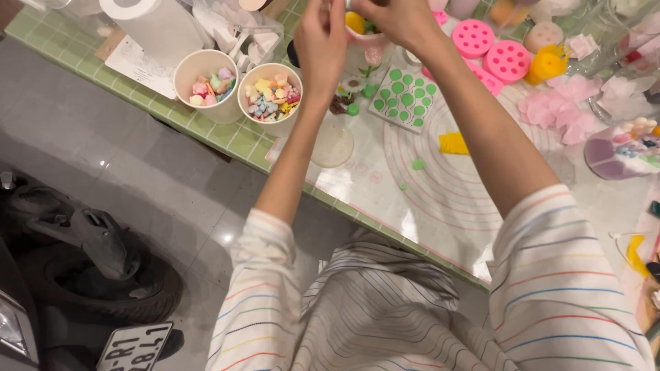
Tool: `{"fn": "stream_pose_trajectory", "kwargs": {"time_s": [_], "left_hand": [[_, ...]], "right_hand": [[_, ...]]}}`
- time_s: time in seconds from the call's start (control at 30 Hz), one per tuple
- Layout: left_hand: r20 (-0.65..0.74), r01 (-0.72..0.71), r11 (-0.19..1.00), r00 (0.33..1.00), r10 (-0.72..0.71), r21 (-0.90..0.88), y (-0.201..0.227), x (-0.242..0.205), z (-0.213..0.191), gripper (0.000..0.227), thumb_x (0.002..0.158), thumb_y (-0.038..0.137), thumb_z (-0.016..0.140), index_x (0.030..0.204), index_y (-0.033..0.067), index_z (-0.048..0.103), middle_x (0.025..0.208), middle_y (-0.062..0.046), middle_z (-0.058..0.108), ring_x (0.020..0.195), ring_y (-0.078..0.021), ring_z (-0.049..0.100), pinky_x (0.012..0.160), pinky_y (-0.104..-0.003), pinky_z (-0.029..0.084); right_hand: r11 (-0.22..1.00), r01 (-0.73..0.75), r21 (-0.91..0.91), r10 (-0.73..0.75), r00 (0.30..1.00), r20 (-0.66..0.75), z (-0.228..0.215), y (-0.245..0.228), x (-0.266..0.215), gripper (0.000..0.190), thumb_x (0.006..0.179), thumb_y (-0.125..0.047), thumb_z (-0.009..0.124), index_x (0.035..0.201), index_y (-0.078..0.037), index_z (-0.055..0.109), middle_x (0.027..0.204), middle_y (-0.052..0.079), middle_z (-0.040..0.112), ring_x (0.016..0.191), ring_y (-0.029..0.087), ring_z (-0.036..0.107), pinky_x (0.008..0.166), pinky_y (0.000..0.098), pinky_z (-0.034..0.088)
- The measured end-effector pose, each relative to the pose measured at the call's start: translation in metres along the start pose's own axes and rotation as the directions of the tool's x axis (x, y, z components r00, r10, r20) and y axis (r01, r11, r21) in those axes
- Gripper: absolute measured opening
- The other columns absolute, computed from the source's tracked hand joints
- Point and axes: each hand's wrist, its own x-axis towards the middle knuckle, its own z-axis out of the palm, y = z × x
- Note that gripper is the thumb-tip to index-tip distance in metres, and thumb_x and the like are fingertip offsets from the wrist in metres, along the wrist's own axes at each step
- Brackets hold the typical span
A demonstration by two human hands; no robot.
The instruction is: The person is assembling small colorful wax decorations into a glass and shaping a yellow wax piece with a wooden tool in a workshop setting.
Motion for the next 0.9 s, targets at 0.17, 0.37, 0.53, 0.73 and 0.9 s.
{"fn": "stream_pose_trajectory", "kwargs": {"time_s": [0.17, 0.37, 0.53, 0.73, 0.9], "left_hand": [[0.258, -0.199, 0.934, 0.958, 0.122, 0.297, -0.021, -0.064, -0.026, 0.012, 0.096, 0.014, 0.069, 0.102, 0.0044, 0.064, 0.097, -0.011, 0.068, 0.093, -0.0262, 0.067, 0.085, -0.042, 0.053], [0.500, -0.343, 0.812, 0.863, 0.073, 0.473, -0.024, -0.072, -0.019, 0.056, 0.066, 0.025, 0.088, 0.114, 0.0035, 0.067, 0.111, -0.020, 0.062, 0.112, -0.0406, 0.053, 0.087, -0.056, 0.039], [0.438, -0.304, 0.736, 0.899, 0.011, 0.605, -0.021, -0.070, -0.003, 0.027, 0.072, 0.013, 0.079, 0.096, 0.0048, 0.070, 0.099, -0.016, 0.072, 0.105, -0.0375, 0.064, 0.090, -0.053, 0.047], [0.446, -0.252, 0.738, 0.892, -0.074, 0.626, -0.050, -0.070, 0.009, 0.008, 0.089, 0.000, 0.062, 0.096, 0.0011, 0.066, 0.093, -0.022, 0.072, 0.088, -0.0422, 0.071, 0.075, -0.054, 0.056], [0.318, -0.208, 0.884, 0.945, 0.072, 0.419, 0.028, -0.044, -0.051, 0.017, 0.092, 0.003, 0.062, 0.108, 0.0032, 0.067, 0.093, -0.021, 0.074, 0.085, -0.0406, 0.072, 0.073, -0.051, 0.056]], "right_hand": [[0.963, 0.156, 0.222, -0.110, 0.972, -0.208, -0.042, -0.030, -0.066, 0.015, 0.107, -0.009, 0.066, 0.114, 0.001, 0.075, 0.100, 0.010, 0.079, 0.090, 0.013, 0.076, 0.078, 0.0297, 0.061], [0.988, -0.136, -0.069, 0.137, 0.991, 0.007, -0.046, -0.053, -0.175, 0.016, 0.098, -0.010, 0.070, 0.112, -0.005, 0.075, 0.093, 0.009, 0.075, 0.079, 0.019, 0.071, 0.073, 0.0345, 0.055], [0.947, -0.204, -0.250, 0.229, 0.970, 0.077, -0.035, -0.069, -0.236, 0.025, 0.088, -0.018, 0.077, 0.109, -0.006, 0.074, 0.098, 0.010, 0.074, 0.075, 0.028, 0.070, 0.068, 0.0407, 0.054], [0.928, -0.177, -0.327, 0.210, 0.975, 0.068, -0.027, -0.077, -0.246, 0.014, 0.093, -0.017, 0.075, 0.103, -0.008, 0.076, 0.098, 0.009, 0.072, 0.082, 0.030, 0.069, 0.072, 0.0444, 0.054], [0.928, -0.156, -0.338, 0.186, 0.981, 0.059, -0.031, -0.081, -0.252, 0.015, 0.092, -0.015, 0.073, 0.105, -0.008, 0.076, 0.100, 0.011, 0.071, 0.096, 0.033, 0.067, 0.074, 0.0459, 0.053]]}}
